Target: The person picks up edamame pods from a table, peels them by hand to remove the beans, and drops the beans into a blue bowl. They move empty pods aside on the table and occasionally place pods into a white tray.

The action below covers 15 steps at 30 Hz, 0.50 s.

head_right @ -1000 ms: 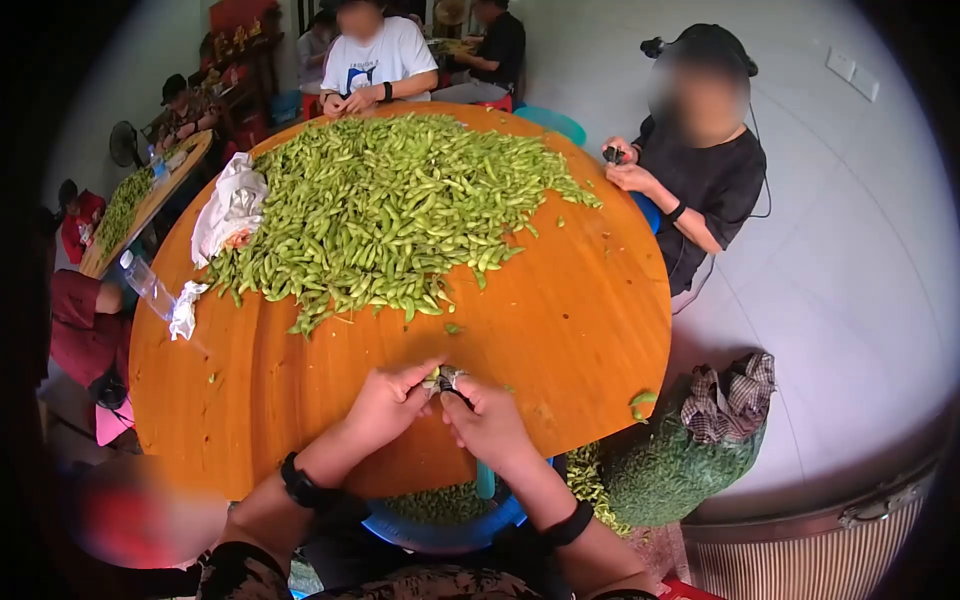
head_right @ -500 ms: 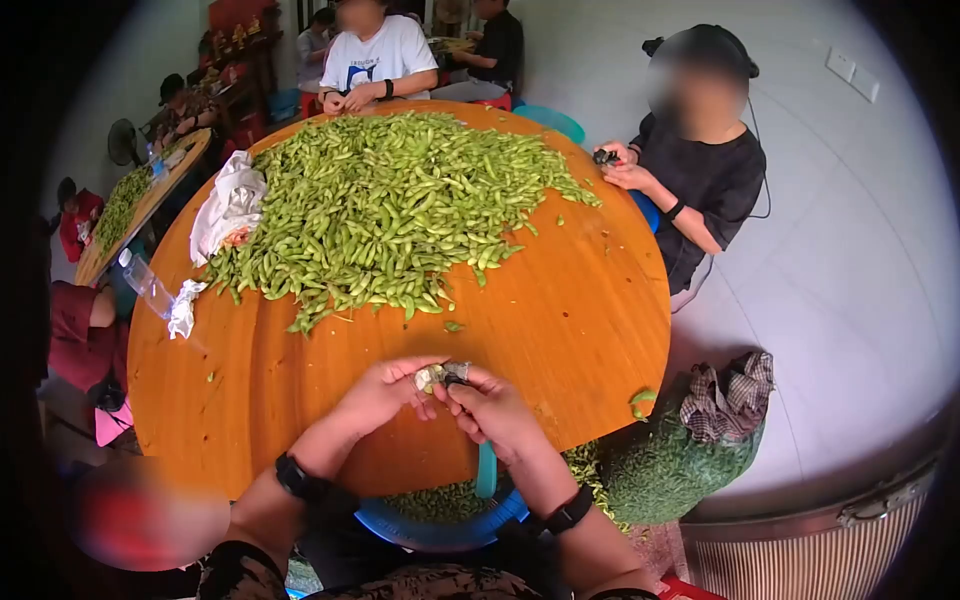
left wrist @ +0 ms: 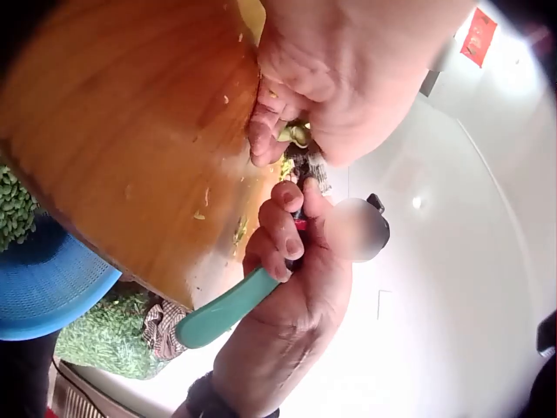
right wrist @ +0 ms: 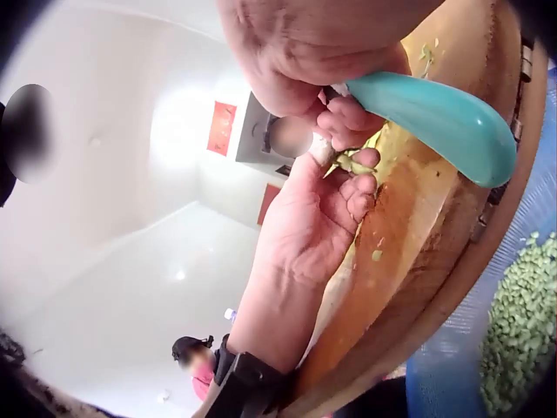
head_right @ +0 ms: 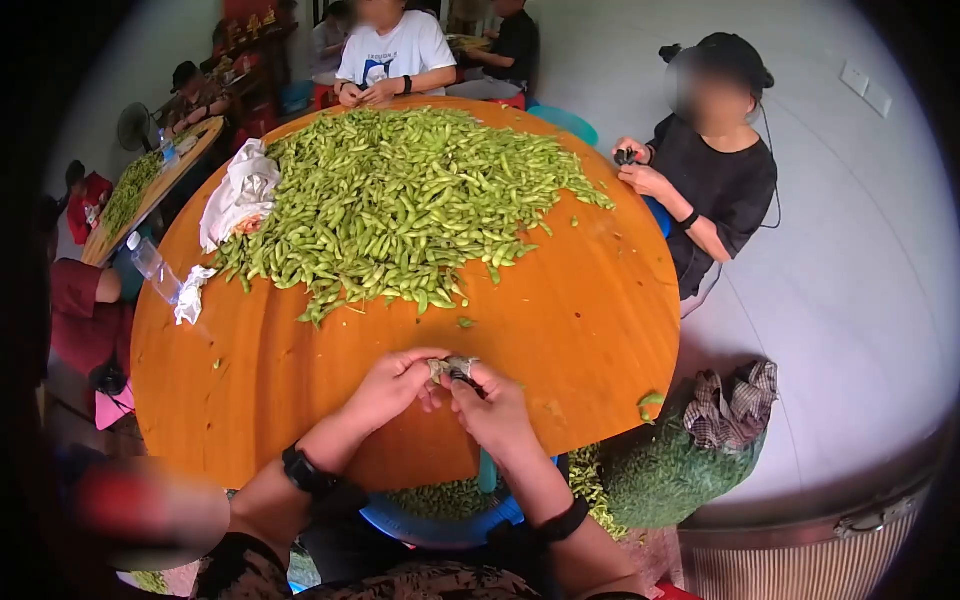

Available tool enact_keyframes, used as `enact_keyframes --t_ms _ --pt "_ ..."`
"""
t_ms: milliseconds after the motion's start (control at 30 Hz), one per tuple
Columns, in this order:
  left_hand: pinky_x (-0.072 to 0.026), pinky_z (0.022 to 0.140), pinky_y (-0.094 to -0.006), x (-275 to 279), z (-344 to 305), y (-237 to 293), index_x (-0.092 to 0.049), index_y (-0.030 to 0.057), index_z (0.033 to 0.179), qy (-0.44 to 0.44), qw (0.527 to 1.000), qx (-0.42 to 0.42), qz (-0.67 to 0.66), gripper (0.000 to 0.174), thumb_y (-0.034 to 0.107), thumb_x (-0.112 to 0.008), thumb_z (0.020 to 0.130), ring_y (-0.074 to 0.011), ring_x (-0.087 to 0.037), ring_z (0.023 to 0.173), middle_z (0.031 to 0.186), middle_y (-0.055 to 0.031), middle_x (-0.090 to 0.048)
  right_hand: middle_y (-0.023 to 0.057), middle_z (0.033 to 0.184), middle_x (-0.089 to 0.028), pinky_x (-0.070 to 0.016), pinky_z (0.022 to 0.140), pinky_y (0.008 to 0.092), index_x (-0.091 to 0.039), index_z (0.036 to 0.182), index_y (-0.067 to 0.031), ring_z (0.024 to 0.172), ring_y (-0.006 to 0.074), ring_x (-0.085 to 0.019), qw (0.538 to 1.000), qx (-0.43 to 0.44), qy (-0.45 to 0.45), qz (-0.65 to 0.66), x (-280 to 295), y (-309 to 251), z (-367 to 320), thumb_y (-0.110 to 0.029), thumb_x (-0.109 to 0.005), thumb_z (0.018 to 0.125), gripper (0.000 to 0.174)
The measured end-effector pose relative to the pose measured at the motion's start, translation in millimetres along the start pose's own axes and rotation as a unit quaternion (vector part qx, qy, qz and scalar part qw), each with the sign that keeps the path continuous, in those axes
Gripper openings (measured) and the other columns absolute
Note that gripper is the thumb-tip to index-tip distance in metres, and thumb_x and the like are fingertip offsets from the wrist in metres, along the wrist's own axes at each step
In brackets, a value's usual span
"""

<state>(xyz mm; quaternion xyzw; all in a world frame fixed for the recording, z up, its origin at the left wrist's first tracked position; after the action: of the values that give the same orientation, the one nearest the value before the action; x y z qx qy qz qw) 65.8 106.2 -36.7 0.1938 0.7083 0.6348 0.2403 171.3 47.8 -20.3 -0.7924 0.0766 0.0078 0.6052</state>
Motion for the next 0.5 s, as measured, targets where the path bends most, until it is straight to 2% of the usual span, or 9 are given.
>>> enact_keyframes --t_ms 100,200,300,367,433,467,500 --pt "-0.0524 0.063 -0.0257 -2.0 0.4 -3.2 -0.055 -0.0006 0.124 -0.012 0.999 0.035 -0.037 0.033 0.014 -0.046 0.096 -0.0107 -0.061 0.069 0.093 -0.0055 -0.066 -0.0028 0.067 -0.052 -0.0317 0.041 0.019 -0.063 0.099 -0.0063 0.048 0.0027 -0.042 1.0 0.003 0.007 0.025 4.2 1.2 -1.0 -0.009 -0.053 0.093 0.012" --pt "-0.0523 0.062 -0.0261 -5.7 -0.5 -1.8 -0.057 -0.0017 0.117 -0.015 0.999 0.03 -0.036 0.028 0.012 -0.047 0.095 -0.0123 -0.061 0.069 0.09 -0.0057 -0.064 -0.0022 0.067 -0.052 -0.0311 0.04 0.0194 -0.062 0.098 -0.0056 0.047 0.0031 -0.042 0.999 0.014 0.023 0.028 6.9 -1.6 -3.7 -0.009 -0.053 0.093 0.011" --pt "-0.0514 0.061 -0.0244 -3.8 -0.2 -1.9 -0.059 0.0008 0.108 -0.011 0.997 0.028 -0.066 0.02 0.014 -0.052 0.095 -0.0102 -0.059 0.066 0.086 -0.0036 -0.063 -0.0026 0.068 -0.052 -0.0318 0.04 0.0191 -0.061 0.098 -0.0052 0.047 0.0025 -0.043 0.998 0.021 0.041 0.029 16.1 -3.2 -3.8 -0.01 -0.053 0.093 0.011" --pt "-0.0489 0.057 -0.0221 4.0 -1.3 3.3 -0.06 0.0028 0.101 0.018 0.999 0.034 0.024 0.014 0.015 -0.057 0.093 -0.0075 -0.057 0.064 0.082 -0.0015 -0.062 -0.0032 0.068 -0.053 -0.0326 0.041 0.0187 -0.061 0.098 -0.005 0.048 0.0018 -0.044 0.998 0.025 0.044 0.039 21.7 -4.8 -4.4 -0.01 -0.054 0.093 0.011" --pt "-0.0467 0.055 -0.0208 4.9 -1.5 6.3 -0.06 0.0031 0.099 0.026 0.999 0.024 0.025 0.013 0.015 -0.059 0.093 -0.0064 -0.056 0.063 0.08 -0.001 -0.062 0.0054 0.068 -0.057 -0.0399 0.044 0.0268 -0.061 0.097 -0.0027 0.049 0.0147 -0.053 0.994 0.05 0.054 -0.077 24.7 -10.7 -7.0 -0.008 -0.055 0.091 0.01" --pt "-0.0445 0.053 -0.0195 6.1 -1.4 8.0 -0.061 0.0035 0.097 0.034 0.999 0.016 0.026 0.012 0.015 -0.06 0.093 -0.0053 -0.056 0.062 0.078 -0.0004 -0.062 0.0054 0.068 -0.057 -0.0399 0.044 0.0268 -0.061 0.097 -0.0027 0.049 0.0147 -0.053 0.994 0.051 0.054 -0.077 24.1 -11.8 -7.0 -0.008 -0.055 0.091 0.01" --pt "-0.0445 0.053 -0.0195 6.2 -1.0 7.4 -0.061 0.0035 0.097 0.033 0.999 0.016 0.026 0.012 0.015 -0.06 0.093 -0.0053 -0.056 0.062 0.078 -0.0004 -0.062 0.0117 0.069 -0.058 -0.0423 0.048 0.0317 -0.059 0.096 -0.0011 0.054 0.0242 -0.056 0.965 0.16 0.069 -0.196 20.0 -35.3 -12.0 -0.007 -0.056 0.089 0.01"
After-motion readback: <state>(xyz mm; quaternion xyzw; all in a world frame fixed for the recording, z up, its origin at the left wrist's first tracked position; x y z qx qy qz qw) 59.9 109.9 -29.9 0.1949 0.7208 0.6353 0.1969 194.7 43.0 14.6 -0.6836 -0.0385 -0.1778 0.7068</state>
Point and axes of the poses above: each hand's wrist, its own z-axis towards the middle knuckle, its own x-axis out of the back of the hand, y = z × x, the point moved 10 cm from there along z, towards the middle knuckle
